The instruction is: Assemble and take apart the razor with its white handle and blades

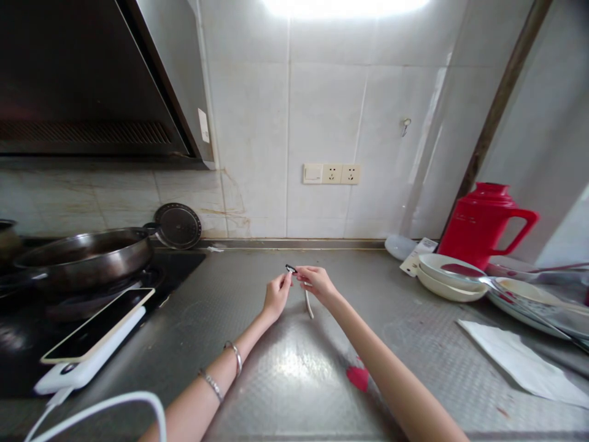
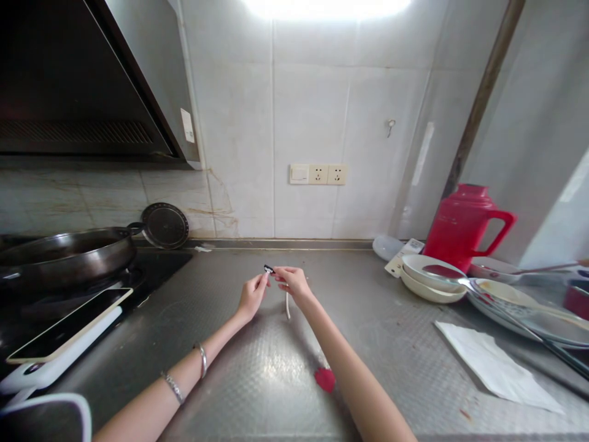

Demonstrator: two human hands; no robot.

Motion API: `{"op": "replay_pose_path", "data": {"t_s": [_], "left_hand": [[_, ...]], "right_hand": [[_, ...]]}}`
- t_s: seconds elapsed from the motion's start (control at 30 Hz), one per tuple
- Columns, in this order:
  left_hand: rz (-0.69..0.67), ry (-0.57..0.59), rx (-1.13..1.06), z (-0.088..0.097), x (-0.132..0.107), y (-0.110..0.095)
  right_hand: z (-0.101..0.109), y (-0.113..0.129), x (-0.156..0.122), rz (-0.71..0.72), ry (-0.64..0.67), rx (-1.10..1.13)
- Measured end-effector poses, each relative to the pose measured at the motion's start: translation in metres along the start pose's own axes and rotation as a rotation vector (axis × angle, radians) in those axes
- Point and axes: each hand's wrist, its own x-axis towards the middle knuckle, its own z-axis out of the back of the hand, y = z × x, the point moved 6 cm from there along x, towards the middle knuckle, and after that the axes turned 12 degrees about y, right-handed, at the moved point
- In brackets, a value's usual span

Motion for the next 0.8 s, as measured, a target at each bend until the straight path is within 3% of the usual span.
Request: {"op": "replay_pose_path", "data": {"t_s": [0.43, 0.8], "left_hand": [[-0.041, 0.069, 0.036, -0.011, -0.008, -0.004], [-0.012, 0.068, 0.013, -0.011, -0.009, -0.003]], "right_hand": [[0.006, -0.006, -0.016, -0.001, -0.017, 0.095], [0.007, 0.006, -0.021, 0.077, -0.062, -0.141]]}}
